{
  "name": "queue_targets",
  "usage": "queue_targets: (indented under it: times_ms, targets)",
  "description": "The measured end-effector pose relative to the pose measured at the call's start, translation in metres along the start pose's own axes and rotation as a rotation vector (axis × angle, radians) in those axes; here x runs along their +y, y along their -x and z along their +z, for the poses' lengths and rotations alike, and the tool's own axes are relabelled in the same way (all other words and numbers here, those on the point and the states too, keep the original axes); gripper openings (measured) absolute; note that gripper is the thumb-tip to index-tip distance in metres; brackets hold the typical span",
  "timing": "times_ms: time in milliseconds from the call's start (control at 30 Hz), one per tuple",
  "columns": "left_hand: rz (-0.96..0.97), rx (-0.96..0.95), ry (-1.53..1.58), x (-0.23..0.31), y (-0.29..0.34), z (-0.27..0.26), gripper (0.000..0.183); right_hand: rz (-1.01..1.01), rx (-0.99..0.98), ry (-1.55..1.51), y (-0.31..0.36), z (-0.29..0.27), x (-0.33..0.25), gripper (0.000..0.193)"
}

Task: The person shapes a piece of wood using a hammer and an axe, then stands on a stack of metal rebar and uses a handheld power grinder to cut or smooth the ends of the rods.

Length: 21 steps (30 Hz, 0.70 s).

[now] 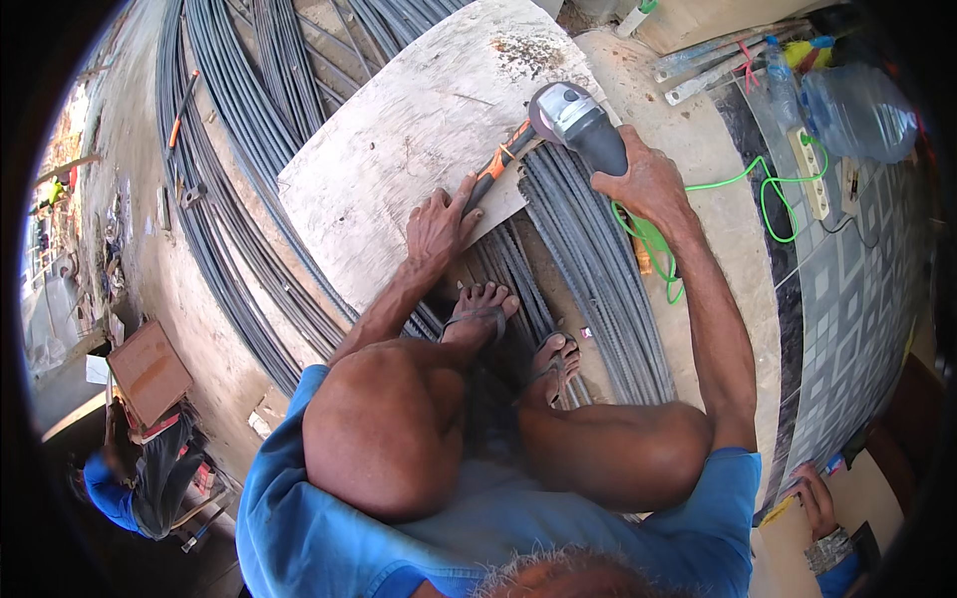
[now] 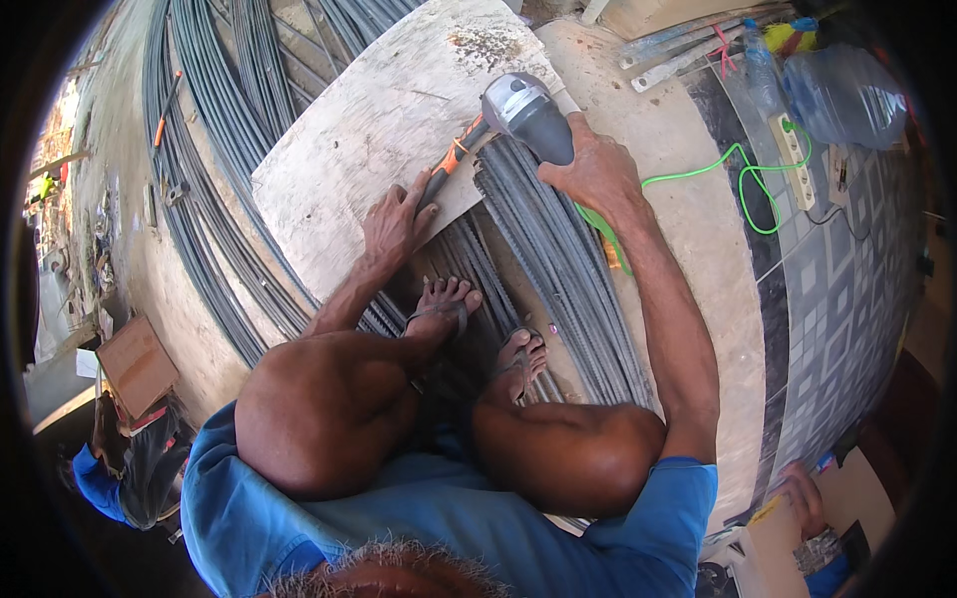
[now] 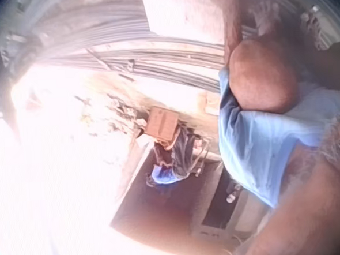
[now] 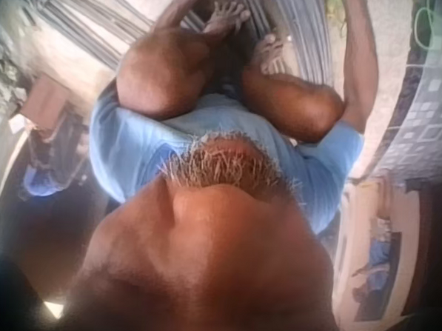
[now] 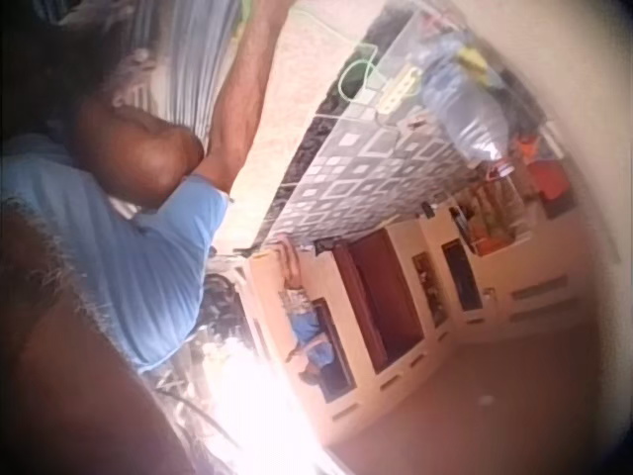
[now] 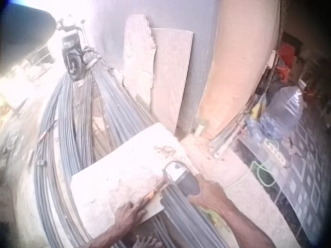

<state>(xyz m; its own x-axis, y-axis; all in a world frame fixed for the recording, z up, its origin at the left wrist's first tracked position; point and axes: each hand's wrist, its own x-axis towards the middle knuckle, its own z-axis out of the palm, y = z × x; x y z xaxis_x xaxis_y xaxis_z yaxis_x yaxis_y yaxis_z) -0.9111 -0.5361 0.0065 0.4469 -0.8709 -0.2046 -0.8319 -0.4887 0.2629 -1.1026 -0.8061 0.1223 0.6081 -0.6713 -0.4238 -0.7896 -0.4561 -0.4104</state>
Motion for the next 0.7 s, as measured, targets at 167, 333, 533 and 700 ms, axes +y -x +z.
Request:
queue_targets:
  times_ms: [167,333,533,700]
  targets:
    - [-0.003,-0.011,0.035,0.001,0.001,0.002,0.066,-0.013,-0.009,0.018,-0.008,0.012,0.01,0.075]
    - [0.02,-0.013,0.049,0.0,0.0,0.0,0.068,0.066,0.087,-0.007,-0.013,-0.017,0.031,0.072]
    - [0.034,0.02,0.029,0.0,0.003,0.001,0.068,-0.001,-0.015,0.009,-0.004,0.005,0.008,0.076]
    - [0.041,0.008,0.061,0.0,0.005,0.002,0.068,0.013,0.028,0.046,-0.011,0.0,0.018,0.074]
